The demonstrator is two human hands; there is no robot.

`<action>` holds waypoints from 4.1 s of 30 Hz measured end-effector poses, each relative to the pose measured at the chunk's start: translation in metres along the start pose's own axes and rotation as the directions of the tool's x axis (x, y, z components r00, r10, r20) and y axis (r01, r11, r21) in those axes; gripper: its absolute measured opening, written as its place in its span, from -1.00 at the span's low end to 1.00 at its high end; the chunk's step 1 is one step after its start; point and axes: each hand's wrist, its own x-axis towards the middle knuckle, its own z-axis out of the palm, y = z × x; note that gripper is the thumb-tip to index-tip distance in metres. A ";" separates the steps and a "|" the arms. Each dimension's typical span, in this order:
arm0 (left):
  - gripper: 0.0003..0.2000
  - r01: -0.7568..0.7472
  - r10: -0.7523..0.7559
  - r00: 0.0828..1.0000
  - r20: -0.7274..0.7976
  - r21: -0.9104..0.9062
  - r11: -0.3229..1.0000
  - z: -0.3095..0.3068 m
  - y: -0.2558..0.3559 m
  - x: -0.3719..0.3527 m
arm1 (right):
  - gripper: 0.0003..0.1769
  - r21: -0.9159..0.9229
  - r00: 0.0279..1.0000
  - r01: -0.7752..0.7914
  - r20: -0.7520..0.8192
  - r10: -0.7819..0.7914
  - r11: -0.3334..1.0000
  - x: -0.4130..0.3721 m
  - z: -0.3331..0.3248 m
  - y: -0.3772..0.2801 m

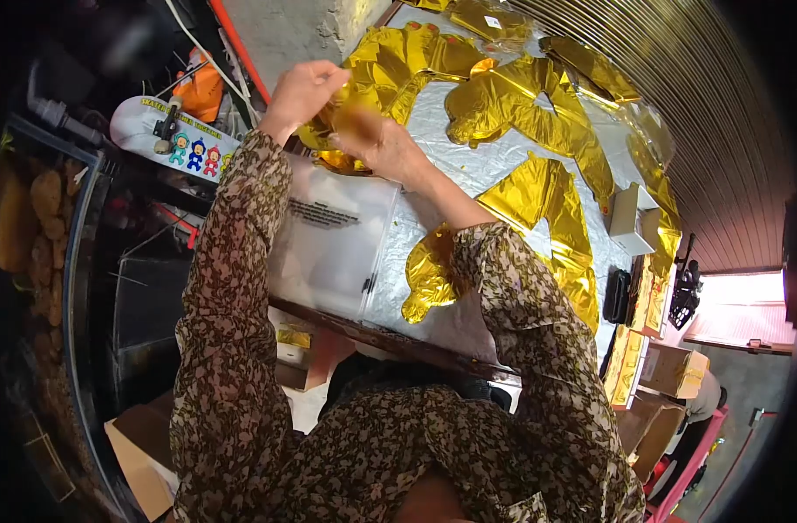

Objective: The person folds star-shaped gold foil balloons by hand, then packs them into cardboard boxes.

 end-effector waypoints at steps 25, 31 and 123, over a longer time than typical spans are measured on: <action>-0.68 -0.080 0.164 0.957 0.239 -0.324 0.943 -0.012 -0.013 -0.040 | -0.77 0.167 0.880 -0.187 -0.411 0.240 0.968 0.022 0.025 0.040; -0.61 -0.226 0.193 0.964 0.182 0.178 0.958 -0.042 -0.020 -0.068 | -0.93 0.638 0.862 -0.073 -0.346 0.370 0.767 0.017 0.003 0.034; -0.50 -0.215 0.220 0.975 -0.038 -0.418 0.883 0.060 0.012 -0.010 | -0.79 0.038 0.944 0.000 -0.329 0.013 0.999 0.031 -0.047 0.007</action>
